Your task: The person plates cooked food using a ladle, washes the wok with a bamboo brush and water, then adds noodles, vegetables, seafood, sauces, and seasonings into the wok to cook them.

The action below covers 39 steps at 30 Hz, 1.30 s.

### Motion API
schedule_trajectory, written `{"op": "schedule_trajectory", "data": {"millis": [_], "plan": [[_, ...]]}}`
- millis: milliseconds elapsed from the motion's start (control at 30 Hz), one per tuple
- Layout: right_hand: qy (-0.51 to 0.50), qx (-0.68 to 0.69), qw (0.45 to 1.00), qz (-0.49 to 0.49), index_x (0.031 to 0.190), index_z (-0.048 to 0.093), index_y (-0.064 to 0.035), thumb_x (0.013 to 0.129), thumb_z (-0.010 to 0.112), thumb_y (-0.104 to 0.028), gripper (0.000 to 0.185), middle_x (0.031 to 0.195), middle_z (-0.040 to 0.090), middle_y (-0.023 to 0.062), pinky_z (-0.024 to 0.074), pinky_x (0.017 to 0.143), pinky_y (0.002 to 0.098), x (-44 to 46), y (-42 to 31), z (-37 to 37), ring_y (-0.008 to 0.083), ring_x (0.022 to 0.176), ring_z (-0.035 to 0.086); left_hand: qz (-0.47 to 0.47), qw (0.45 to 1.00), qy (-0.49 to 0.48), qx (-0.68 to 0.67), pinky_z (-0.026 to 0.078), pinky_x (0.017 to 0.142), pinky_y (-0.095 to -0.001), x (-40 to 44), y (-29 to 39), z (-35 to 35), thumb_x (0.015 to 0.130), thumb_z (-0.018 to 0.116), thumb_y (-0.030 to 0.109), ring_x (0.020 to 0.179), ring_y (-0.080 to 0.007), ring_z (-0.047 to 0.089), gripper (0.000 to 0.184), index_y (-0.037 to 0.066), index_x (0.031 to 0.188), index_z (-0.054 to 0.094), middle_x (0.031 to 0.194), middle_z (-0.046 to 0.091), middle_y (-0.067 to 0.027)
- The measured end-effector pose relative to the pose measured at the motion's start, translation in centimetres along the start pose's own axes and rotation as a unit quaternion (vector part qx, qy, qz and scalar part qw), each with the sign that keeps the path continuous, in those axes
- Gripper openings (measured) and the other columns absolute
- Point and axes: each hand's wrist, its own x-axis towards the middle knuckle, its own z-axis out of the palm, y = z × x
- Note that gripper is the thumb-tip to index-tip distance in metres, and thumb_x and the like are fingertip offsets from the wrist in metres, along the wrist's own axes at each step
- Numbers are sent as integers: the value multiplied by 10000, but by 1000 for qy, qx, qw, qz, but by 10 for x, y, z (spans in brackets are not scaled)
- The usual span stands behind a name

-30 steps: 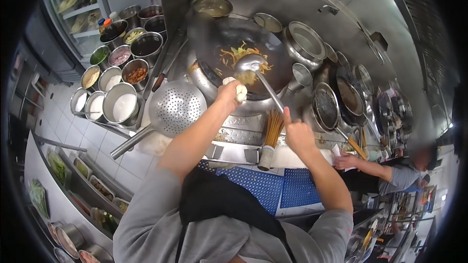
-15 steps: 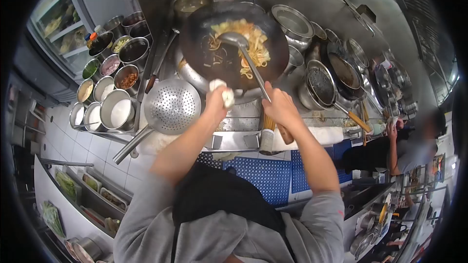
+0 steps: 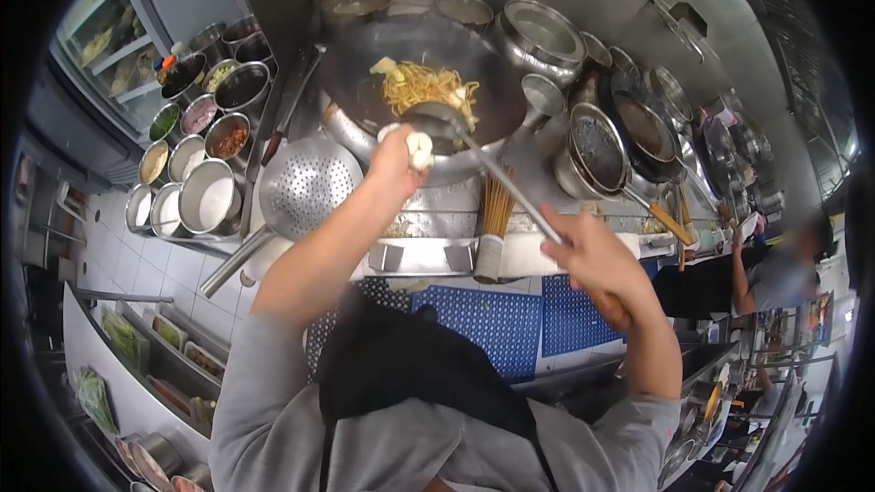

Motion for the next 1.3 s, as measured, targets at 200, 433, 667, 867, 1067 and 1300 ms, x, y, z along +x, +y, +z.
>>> {"op": "schedule_trajectory", "data": {"millis": [200,433,667,867,1067,1300], "plan": [[199,-142,969,-41,1332,514,90,849,623,-130,542,834,656,301,522,771,467,91,40,22,467,826,657,74,991,-46,-97,509,492,-349,17,-65,-49,844,575,68,642,-171,621,111,81,954,581,817,623,-69],[111,28,991,-65,1354,511,63,857,629,-139,549,773,637,315,526,693,471,45,19,27,432,735,677,77,996,27,-41,430,450,-321,-23,-39,-4,837,600,169,571,-164,579,33,182,850,572,717,607,6],[-14,28,999,-15,1391,520,-6,875,636,-127,542,640,573,113,479,456,338,43,45,0,180,459,576,25,1000,-8,-16,425,492,-339,-13,-21,9,860,576,140,597,-161,576,32,156,887,570,739,600,-12],[201,-95,966,-130,1317,557,29,837,637,-199,538,935,643,326,470,890,500,124,62,18,453,986,638,100,991,-23,-90,449,445,-339,1,-98,-38,818,553,111,575,-186,593,129,154,940,550,733,609,-41],[151,43,983,-93,1407,476,16,826,653,-122,623,937,666,286,505,788,455,67,69,1,422,861,656,91,994,27,-59,438,415,-326,12,-43,5,885,588,194,541,-153,575,33,178,865,568,679,584,13],[209,45,974,-77,1462,421,-11,855,628,-92,646,716,625,158,503,594,375,72,135,30,245,584,611,68,997,13,19,315,377,-283,76,-20,-9,872,589,223,497,-136,524,50,181,863,564,654,569,13]]}}
